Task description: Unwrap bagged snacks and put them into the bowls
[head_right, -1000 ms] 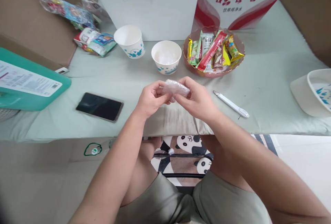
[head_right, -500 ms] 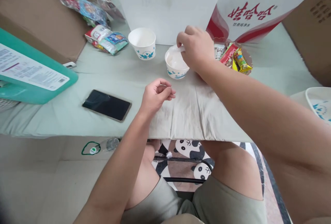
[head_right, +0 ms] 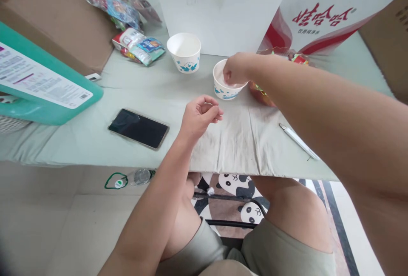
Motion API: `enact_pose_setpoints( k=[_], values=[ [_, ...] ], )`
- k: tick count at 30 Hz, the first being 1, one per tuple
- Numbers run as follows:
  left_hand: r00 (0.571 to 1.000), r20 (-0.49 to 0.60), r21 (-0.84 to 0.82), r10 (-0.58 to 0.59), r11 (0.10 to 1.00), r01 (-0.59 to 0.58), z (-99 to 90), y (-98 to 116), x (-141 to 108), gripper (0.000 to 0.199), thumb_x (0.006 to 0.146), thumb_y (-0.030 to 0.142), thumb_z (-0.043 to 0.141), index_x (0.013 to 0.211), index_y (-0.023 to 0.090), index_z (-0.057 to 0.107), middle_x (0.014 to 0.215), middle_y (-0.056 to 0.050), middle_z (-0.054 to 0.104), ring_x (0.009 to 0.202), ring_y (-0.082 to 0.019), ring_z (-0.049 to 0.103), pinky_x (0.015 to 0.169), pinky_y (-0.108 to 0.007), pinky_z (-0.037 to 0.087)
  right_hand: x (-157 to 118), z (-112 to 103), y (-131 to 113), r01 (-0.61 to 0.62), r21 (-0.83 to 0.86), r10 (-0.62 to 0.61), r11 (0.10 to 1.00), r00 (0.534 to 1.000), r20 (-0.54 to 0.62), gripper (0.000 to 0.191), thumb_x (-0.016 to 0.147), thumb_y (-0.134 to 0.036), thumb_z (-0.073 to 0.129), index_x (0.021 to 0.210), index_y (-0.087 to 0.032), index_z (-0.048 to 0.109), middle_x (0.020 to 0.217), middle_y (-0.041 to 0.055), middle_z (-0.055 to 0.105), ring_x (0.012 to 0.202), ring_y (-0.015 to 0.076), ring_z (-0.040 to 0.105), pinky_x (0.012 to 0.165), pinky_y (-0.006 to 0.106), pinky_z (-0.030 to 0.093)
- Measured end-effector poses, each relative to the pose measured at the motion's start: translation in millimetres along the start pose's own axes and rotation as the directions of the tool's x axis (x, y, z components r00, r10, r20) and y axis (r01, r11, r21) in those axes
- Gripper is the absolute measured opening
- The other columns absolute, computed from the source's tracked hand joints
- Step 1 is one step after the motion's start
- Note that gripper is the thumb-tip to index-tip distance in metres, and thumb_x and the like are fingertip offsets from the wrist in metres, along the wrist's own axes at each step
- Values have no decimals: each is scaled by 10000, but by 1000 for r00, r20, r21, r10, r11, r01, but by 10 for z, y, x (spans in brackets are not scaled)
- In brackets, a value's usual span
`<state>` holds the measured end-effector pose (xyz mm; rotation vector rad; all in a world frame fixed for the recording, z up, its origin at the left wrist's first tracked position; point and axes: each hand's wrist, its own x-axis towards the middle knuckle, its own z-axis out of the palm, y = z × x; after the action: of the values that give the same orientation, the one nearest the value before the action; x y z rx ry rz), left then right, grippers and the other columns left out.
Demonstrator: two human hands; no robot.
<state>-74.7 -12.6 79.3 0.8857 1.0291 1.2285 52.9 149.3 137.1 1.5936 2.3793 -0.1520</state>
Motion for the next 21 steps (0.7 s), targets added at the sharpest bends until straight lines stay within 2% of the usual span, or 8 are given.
enact_pose_setpoints(
  k=[3, 9, 13, 15, 17, 19, 20, 21],
  values=[
    [1000, -23, -6, -6, 1000, 6, 3, 25, -19, 96, 789, 123, 672, 791, 197, 611, 650, 24, 706, 575, -100, 669, 583, -221, 498, 85, 93, -110, 28, -18, -28, 999, 999, 22, 244, 620, -20, 767, 765, -212, 721, 716, 9, 654, 739, 181, 582, 748, 370, 414],
    [998, -54, 4, 12, 1000, -11, -84, 75, -114, 90, 761, 161, 703, 789, 201, 627, 659, 23, 722, 574, -95, 676, 581, -215, 510, 234, 249, -230, -3, -29, 5, 1000, 996, 86, 256, 623, 45, 746, 581, -168, 611, 540, -13, 499, 771, 195, 607, 781, 389, 406],
    [994, -109, -26, 6, 1000, -9, -166, 78, -128, 95, 740, 167, 704, 770, 194, 619, 628, 32, 710, 548, -85, 663, 567, -206, 501, 229, 247, -221, -10, -33, 14, 999, 992, 128, 198, 674, 21, 748, 635, -158, 673, 611, 6, 575, 808, 209, 647, 815, 408, 447],
    [991, -134, -53, 4, 999, -11, -182, 82, -107, 89, 738, 158, 693, 764, 190, 614, 614, 38, 701, 533, -79, 655, 554, -199, 491, 217, 208, -195, -25, -34, 30, 999, 983, 180, 152, 722, -15, 773, 709, -156, 718, 706, 31, 652, 847, 217, 666, 850, 416, 486],
    [991, -132, -83, -1, 996, -10, -180, 94, -83, 80, 746, 148, 678, 767, 188, 612, 613, 40, 699, 527, -76, 653, 543, -195, 483, 221, 128, -153, -48, -32, 54, 998, 973, 223, 70, 865, -166, 765, 932, -154, 749, 934, 59, 723, 934, 203, 683, 895, 402, 545],
    [992, -123, -112, -9, 994, -4, -176, 114, -70, 78, 754, 138, 667, 768, 189, 610, 613, 42, 698, 522, -73, 649, 538, -192, 480, 244, -10, -110, -76, -25, 79, 997, 975, 209, 217, 961, -306, 705, 1108, -147, 715, 1115, 87, 717, 1006, 203, 691, 921, 417, 584],
    [992, -122, -128, -11, 992, -5, -177, 126, -70, 81, 755, 133, 665, 765, 189, 607, 610, 44, 695, 519, -71, 646, 537, -190, 480, 256, -101, -104, -85, -9, 85, 996, 981, 177, 227, 934, -317, 740, 1074, -140, 724, 1090, 96, 721, 1000, 225, 697, 921, 453, 591],
    [992, -125, -147, -11, 989, -7, -184, 141, -74, 84, 756, 131, 665, 762, 189, 604, 607, 46, 691, 516, -70, 643, 535, -189, 478, 265, -203, -121, -83, 17, 80, 996, 989, 128, 179, 863, -278, 809, 954, -138, 744, 983, 91, 727, 964, 253, 703, 920, 493, 586]
  ],
)
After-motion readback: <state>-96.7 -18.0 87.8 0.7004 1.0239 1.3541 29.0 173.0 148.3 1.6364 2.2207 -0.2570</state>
